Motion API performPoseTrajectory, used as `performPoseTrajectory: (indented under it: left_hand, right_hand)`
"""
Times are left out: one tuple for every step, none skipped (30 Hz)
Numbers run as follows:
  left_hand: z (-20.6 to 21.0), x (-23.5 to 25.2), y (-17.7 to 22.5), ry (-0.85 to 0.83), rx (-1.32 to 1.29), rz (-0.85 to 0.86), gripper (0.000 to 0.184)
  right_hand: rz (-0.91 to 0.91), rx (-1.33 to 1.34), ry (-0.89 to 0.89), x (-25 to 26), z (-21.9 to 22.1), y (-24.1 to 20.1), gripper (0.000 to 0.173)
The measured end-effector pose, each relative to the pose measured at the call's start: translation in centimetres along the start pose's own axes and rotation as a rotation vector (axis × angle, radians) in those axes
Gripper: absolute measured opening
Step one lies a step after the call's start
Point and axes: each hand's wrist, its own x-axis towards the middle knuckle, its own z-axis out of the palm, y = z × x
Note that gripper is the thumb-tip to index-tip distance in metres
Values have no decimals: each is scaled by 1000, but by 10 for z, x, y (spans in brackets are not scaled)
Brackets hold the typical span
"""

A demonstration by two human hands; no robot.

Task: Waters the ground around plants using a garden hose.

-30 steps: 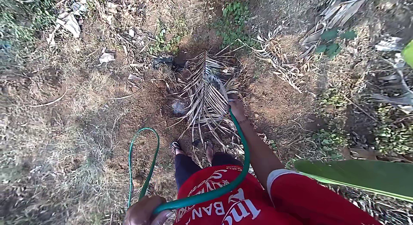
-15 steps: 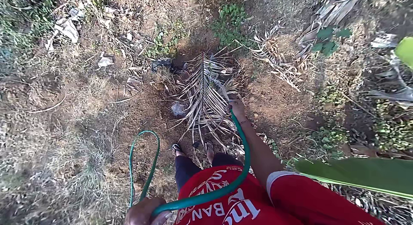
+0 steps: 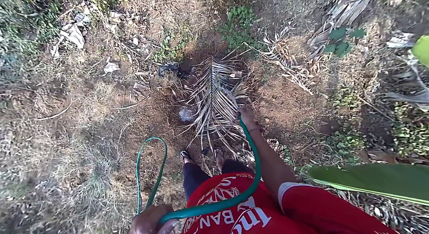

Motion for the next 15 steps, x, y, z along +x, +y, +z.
performPoseTrajectory:
  left_hand:
    - [0, 0, 0, -3, 0, 0, 47]
    - [0, 0, 0, -5, 1, 1, 47]
    - [-1, 0, -1, -8, 2, 3, 47]
    - [0, 0, 0, -12, 4, 2, 47]
    - [0, 1, -1, -13, 6, 4, 46]
    - [1, 1, -1, -13, 5, 5, 46]
    - [1, 0, -1, -15, 1, 4, 46]
    - [1, 0, -1, -15, 1, 4, 46]
    - [2, 0, -1, -13, 2, 6, 46]
    - [3, 0, -2, -11, 5, 9, 46]
    - [3, 0, -2, -10, 4, 9, 46]
    - [2, -1, -3, -8, 3, 6, 46]
    - [2, -1, -2, -9, 1, 1, 46]
    - [2, -1, -1, -12, 1, -4, 47]
    - [3, -1, 1, -18, 3, -9, 47]
  right_hand:
    - [0, 4, 12, 0, 0, 0, 35]
    - [-2, -4, -6, 1, 0, 0, 34]
    - [-13, -13, -21, 2, 0, 1, 33]
    - [-19, -6, -26, 2, 0, 1, 33]
    - [-22, 13, -13, 1, -1, 0, 34]
    - [-23, 27, -8, 0, 0, -1, 34]
    - [-26, 29, -21, 0, 0, -2, 34]
    - [-36, 24, -36, 1, 0, 0, 34]
    - [-43, 28, -40, 1, 0, 1, 34]
    - [-44, 41, -30, 0, 0, 1, 35]
    - [-43, 57, -16, 0, 0, 1, 34]
    - [-42, 68, -19, 2, 1, 3, 33]
    - [-48, 72, -28, 3, 1, 4, 32]
    - [-49, 78, -23, 3, 1, 5, 32]
    - [-45, 93, -6, 3, 0, 6, 32]
